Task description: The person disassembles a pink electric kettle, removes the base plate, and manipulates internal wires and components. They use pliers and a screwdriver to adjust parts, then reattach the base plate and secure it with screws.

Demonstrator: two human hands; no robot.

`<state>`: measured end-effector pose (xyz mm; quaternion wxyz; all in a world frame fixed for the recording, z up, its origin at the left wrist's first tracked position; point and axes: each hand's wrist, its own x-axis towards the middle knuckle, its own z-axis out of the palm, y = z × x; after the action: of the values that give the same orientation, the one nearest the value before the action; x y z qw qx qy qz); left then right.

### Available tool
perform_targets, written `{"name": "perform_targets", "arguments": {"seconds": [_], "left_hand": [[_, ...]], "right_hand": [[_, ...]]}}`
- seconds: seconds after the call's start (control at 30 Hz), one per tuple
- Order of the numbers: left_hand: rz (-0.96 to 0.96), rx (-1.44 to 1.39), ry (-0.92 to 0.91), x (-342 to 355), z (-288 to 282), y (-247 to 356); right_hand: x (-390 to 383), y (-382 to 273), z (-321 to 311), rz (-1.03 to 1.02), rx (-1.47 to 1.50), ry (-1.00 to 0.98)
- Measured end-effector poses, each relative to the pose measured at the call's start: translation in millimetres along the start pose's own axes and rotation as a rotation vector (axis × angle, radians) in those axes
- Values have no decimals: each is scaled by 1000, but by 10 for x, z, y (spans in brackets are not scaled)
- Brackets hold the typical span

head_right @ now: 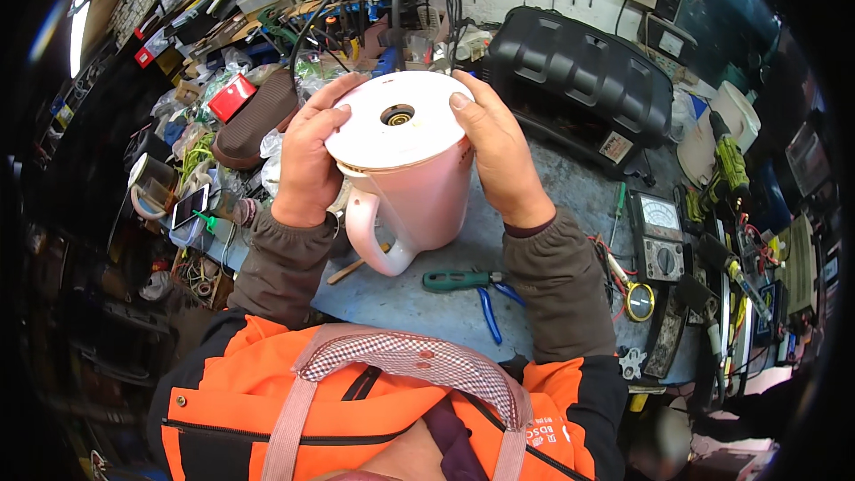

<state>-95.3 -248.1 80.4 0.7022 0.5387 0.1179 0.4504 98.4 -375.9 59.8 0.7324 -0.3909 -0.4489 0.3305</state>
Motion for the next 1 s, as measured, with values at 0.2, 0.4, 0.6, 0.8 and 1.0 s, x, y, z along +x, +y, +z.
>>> {"name": "perform_targets", "arguments": {"seconds": [0.2, 0.4, 0.6, 0.8, 1.0], "left_hand": [[-22, 14, 63, -18, 27, 27], [-19, 22, 76, -7, -2, 22], [-40, 8, 100, 4, -6, 29], [-14, 73, 114, 7, -28, 20], [14, 132, 80, 27, -18, 12]], "right_hand": [[9, 21, -54, 6, -2, -43], [4, 9, -143, -31, 55, -191], [18, 48, -150, 6, 119, -188], [4, 24, -150, -9, 43, -180], [59, 128, -214, -11, 119, -147]]}}
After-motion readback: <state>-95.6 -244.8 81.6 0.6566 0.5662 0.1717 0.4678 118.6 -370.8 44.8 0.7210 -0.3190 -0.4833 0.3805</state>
